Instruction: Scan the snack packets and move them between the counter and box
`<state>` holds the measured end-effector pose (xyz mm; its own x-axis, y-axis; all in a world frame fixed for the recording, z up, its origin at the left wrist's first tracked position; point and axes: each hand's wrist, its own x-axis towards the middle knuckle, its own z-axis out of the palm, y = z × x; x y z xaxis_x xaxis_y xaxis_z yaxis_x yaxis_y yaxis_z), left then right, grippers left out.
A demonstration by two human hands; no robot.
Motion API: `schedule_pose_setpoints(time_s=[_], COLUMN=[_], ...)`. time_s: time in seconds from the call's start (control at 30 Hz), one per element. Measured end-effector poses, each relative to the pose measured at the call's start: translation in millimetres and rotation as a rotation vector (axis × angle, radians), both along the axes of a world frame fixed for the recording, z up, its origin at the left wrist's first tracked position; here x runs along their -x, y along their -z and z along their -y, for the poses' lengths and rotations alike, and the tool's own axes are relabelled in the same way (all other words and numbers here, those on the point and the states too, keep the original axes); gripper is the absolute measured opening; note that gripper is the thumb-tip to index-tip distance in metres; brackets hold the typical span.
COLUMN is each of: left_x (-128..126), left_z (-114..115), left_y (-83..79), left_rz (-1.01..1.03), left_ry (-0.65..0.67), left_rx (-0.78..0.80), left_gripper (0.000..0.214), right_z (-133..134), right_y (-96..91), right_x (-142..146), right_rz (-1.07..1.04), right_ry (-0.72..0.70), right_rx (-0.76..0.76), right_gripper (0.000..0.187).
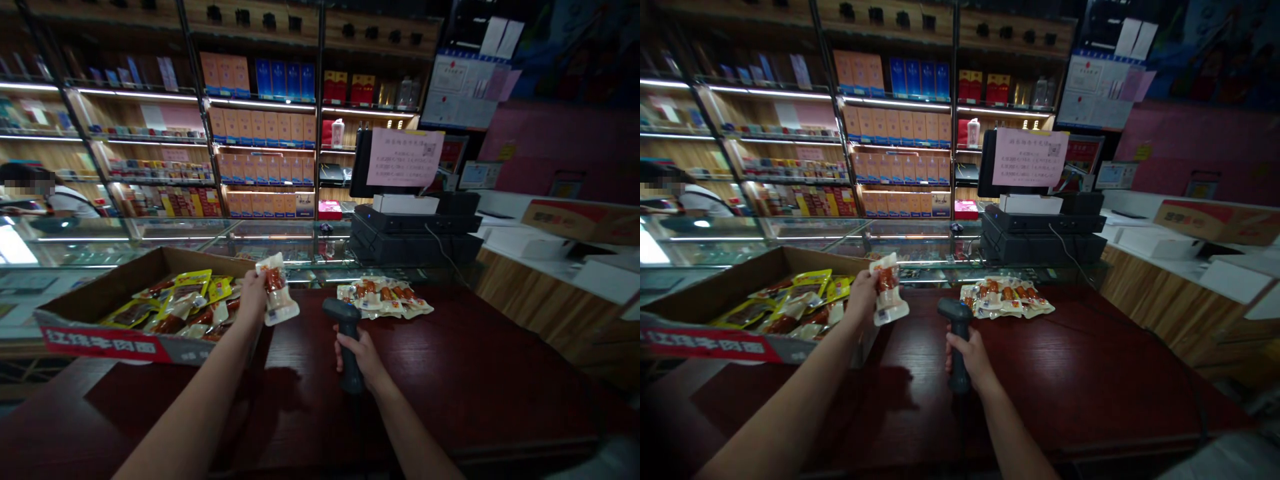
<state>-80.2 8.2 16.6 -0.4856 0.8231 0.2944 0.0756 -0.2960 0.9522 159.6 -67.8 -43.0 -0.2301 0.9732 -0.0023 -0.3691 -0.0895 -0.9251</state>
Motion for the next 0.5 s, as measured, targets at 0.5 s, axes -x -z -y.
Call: schedule_pose_setpoints(time_s=[0.5], left_x=[-47], left_z=[-19], left_y=[109.2], left_rz=[0.799], left_ry=[0.353], left_rx=[-0.026], left_gripper=[0.036], right_z=[-12], right_y=[22.0], right_x=[-15], right_rz=[0.104], right_ry=[-0.256], right_rx=[0.024], right_gripper=[0.045])
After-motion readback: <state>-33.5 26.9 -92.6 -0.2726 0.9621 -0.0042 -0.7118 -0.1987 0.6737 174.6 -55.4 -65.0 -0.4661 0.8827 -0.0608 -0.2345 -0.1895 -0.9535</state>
